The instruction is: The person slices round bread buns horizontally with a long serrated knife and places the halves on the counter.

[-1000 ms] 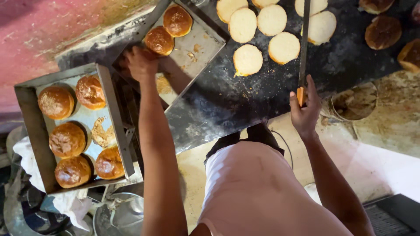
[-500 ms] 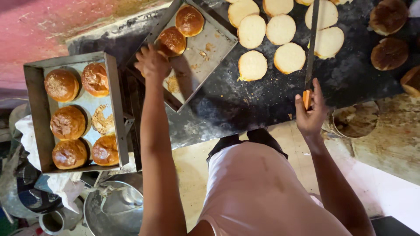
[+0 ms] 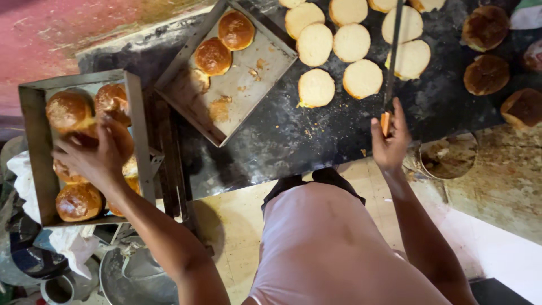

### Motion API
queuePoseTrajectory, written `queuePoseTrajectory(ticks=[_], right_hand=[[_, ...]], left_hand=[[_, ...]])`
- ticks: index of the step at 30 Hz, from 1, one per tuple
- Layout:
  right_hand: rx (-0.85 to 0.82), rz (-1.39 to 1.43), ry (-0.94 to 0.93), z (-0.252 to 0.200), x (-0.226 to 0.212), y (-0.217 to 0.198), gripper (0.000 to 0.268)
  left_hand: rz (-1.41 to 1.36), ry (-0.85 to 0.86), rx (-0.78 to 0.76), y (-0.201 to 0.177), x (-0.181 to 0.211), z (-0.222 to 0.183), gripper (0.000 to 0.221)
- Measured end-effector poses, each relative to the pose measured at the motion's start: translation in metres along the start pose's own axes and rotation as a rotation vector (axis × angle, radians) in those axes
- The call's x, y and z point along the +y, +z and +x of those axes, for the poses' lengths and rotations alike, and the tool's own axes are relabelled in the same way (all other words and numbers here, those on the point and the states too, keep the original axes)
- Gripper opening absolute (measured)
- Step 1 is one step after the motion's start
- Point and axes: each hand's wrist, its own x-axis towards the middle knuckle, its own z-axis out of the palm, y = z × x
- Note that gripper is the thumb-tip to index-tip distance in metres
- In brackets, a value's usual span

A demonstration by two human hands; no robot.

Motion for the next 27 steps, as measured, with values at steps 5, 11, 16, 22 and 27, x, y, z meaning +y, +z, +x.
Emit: queuePoseTrajectory(ticks=[5, 11, 16, 22, 27], right_hand=[[-0.022, -0.003, 0.039, 0.003, -0.012, 0.002, 0.064], [-0.012, 0.024, 0.135, -0.006, -0.028, 0.007, 0.062], [0.011, 0.001, 0.108, -0.032, -0.027, 0.023, 0.062], [0.119, -0.238, 0.196, -0.066, -0.027, 0.013, 0.064], [0.243, -0.389, 0.382, -0.096, -0.024, -0.009, 0.066]], left_hand=[[0.143, -0.025, -0.132, 0.025, -0.003, -0.033, 0.060], [-0.785, 0.168, 0.016, -0.008, 0.156, -0.001, 0.040], [-0.732, 0.521, -0.586, 0.103, 0.275, 0.015, 0.066], [-0.135, 0.517, -0.699, 0.193, 0.320, 0.006, 0.123], [-0.066, 0.376, -0.840, 0.192, 0.319, 0.017, 0.120]])
